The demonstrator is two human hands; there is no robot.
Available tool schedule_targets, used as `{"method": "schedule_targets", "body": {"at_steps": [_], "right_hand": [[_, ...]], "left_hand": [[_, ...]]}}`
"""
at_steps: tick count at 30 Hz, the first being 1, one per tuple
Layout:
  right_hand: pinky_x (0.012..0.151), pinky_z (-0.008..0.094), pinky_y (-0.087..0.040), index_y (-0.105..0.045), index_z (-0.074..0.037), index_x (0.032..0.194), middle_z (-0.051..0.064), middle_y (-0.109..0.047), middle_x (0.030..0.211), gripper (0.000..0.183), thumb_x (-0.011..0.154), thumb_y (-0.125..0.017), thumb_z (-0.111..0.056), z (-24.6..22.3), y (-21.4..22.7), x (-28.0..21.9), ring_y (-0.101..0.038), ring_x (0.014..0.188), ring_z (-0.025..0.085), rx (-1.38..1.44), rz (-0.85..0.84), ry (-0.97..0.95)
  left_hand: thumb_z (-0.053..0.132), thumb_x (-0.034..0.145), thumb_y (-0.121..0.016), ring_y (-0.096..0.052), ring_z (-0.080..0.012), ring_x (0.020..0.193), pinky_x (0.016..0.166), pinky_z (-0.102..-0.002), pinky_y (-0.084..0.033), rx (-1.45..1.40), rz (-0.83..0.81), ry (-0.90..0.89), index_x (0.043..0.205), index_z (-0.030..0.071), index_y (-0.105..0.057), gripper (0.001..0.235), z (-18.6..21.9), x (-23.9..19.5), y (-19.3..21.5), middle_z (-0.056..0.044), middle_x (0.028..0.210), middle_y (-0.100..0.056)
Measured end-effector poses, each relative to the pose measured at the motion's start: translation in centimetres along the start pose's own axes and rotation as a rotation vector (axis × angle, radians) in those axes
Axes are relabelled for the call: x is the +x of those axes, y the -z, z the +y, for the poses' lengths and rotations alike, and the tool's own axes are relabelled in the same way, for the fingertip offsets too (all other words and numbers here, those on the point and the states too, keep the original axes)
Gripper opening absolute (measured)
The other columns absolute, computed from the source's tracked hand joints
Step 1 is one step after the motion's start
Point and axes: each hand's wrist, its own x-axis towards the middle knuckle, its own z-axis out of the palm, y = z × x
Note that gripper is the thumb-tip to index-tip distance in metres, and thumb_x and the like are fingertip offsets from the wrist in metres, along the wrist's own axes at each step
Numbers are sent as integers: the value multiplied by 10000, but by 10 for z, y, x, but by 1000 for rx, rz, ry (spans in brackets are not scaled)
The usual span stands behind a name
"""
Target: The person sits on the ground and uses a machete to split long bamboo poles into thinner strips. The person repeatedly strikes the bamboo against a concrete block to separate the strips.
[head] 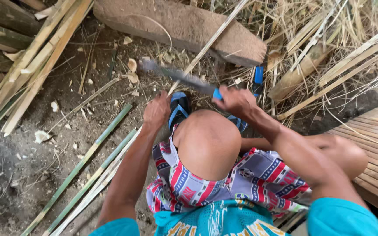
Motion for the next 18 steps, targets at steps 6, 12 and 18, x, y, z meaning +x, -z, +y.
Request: {"method": "schedule_targets", "body": {"at_steps": [6,12,18], "right_hand": [[836,468,-606,-685,4,1116,121,-696,940,643,1187,-371,-552,118,75,27,-686,842,221,574,558,-460],[780,565,-565,-552,1,1221,229,-697,962,606,1069,-380,-560,76,46,14,-714,880,388,125,310,-176],[687,566,-552,-555,-68,1085,215,-692,827,537,995,-476,-591,-9,-23,2,-703,757,439,-28,148,210]], "left_hand": [[363,1048,-454,-683,-493,946,819,-601,-545,-39,68,-17,1298,138,-577,358,-44,-32,2,-261,1130,-709],[398,1052,-461,-684,-491,965,876,-592,-535,-57,4,39,1313,143,-603,392,-6,2,8,-287,1041,-711],[465,1060,-386,-702,-446,955,900,-556,-523,-145,-90,-2,1159,165,-708,452,0,32,27,-247,1018,-734]]}}
